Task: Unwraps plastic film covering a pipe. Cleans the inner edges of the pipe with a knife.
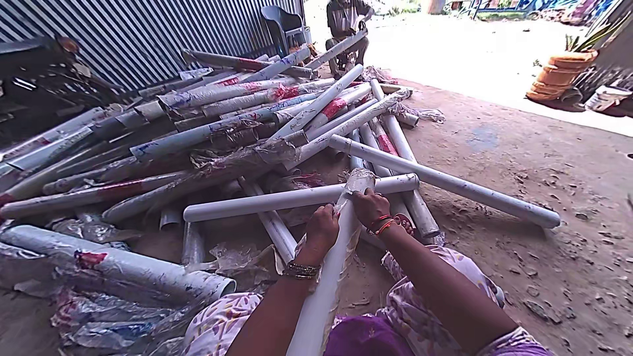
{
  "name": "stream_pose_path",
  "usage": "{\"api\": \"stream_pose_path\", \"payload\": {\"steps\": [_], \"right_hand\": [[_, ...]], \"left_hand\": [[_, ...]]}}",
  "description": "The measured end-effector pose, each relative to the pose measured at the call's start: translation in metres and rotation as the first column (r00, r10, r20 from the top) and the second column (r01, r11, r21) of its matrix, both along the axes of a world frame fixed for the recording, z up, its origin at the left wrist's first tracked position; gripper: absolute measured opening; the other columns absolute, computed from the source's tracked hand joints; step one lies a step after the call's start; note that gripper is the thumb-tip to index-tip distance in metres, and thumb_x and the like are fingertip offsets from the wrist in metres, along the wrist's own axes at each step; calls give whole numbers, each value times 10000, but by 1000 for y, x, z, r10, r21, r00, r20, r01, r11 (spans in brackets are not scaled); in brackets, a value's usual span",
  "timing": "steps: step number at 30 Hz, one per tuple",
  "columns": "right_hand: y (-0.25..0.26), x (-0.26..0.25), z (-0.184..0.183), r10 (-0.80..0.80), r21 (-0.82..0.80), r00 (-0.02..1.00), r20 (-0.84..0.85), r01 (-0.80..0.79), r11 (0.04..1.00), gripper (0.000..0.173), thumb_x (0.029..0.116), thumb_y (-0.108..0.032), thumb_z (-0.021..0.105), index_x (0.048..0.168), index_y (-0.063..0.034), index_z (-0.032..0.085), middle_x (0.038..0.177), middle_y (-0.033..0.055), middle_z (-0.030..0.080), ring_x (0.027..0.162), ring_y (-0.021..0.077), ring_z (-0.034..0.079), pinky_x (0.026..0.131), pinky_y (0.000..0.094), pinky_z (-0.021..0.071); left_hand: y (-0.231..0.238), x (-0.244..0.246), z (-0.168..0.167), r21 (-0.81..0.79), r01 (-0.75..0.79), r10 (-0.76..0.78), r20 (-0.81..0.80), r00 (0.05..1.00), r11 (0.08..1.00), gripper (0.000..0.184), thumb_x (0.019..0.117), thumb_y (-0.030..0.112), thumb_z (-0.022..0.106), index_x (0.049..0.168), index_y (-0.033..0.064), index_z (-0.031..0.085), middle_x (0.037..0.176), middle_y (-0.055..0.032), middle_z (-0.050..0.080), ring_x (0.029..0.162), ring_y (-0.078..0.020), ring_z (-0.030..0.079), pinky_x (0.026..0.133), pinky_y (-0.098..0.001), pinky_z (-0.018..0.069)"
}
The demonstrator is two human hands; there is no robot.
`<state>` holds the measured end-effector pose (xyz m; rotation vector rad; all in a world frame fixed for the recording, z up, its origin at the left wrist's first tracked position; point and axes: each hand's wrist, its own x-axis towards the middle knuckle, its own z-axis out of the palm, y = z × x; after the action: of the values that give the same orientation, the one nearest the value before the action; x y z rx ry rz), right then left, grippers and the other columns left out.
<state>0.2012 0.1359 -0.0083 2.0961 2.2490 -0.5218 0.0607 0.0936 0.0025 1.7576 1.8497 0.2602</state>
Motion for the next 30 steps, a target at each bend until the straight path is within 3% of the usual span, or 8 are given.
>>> {"api": "stream_pose_path", "payload": {"steps": [5, 8, 10, 12, 14, 16, 19, 30], "right_hand": [[17, 15, -8, -171, -138, 937, -304, 135, 981, 374, 1089, -206, 452, 1430, -115, 578, 1395, 192, 603, 1295, 348, 584, 1060, 540, 451], [28, 34, -22, -252, -132, 767, -590, 216, 967, 359, 1111, -159, 415, 1400, -9, 566, 1274, 233, 636, 1081, 326, 651, 972, 489, 490], [17, 36, -18, -144, -26, 763, -630, 165, 986, 362, 1103, -152, 427, 1393, 5, 577, 1259, 229, 652, 1079, 311, 655, 976, 468, 487], [-4, 30, -6, 42, 99, 847, -531, 13, 995, 385, 1094, -155, 420, 1404, -13, 598, 1315, 235, 651, 1209, 345, 632, 1059, 492, 456], [-23, 19, 5, 169, 144, 933, -316, -129, 981, 384, 1089, -172, 410, 1393, -102, 635, 1268, 234, 650, 1136, 395, 654, 959, 546, 502], [-32, 10, 11, 213, 173, 967, -142, -187, 967, 378, 1056, -127, 439, 1356, -132, 669, 1226, 266, 652, 1045, 439, 677, 850, 576, 529], [-23, 12, 20, 179, 89, 984, 3, -179, 980, 396, 1024, -79, 468, 1383, -113, 632, 1290, 287, 615, 1092, 457, 655, 882, 584, 505], [11, 27, -12, 46, 146, 998, 50, -53, 988, 427, 1018, -73, 460, 1419, -98, 603, 1315, 298, 604, 1099, 461, 651, 884, 595, 490]], "left_hand": [[4, -3, -8, -14, -16, 16, 25, 1000, 1000, 336, 1092, 196, 490, 1228, -79, 627, 1220, -264, 643, 1193, -377, 625, 1042, -514, 469], [6, -9, -4, 7, -46, 45, 70, 997, 999, 337, 1090, 187, 494, 1234, -90, 622, 1218, -276, 640, 1193, -383, 621, 1045, -516, 461], [8, -14, 1, 4, -61, 61, 81, 995, 998, 350, 1091, 198, 495, 1245, -91, 619, 1233, -276, 637, 1205, -384, 615, 1057, -516, 453], [9, -17, 5, 2, -71, 70, 91, 993, 997, 366, 1093, 218, 493, 1247, -89, 618, 1245, -277, 630, 1212, -383, 611, 1061, -518, 451], [9, -18, 9, 6, -72, 71, 91, 993, 997, 381, 1097, 239, 487, 1237, -89, 621, 1232, -272, 630, 1195, -377, 613, 1052, -510, 453], [7, -17, 13, 13, -57, 56, 85, 995, 998, 378, 1101, 230, 474, 1231, -93, 622, 1213, -272, 632, 1177, -376, 617, 1043, -503, 456], [1, -9, 14, 26, -27, 26, 60, 998, 999, 356, 1101, 198, 461, 1230, -89, 627, 1201, -268, 640, 1168, -372, 625, 1035, -502, 463], [-7, 5, 8, 24, 10, -10, 5, 1000, 1000, 324, 1093, 160, 474, 1241, -88, 621, 1216, -265, 641, 1194, -372, 623, 1048, -497, 468]]}}
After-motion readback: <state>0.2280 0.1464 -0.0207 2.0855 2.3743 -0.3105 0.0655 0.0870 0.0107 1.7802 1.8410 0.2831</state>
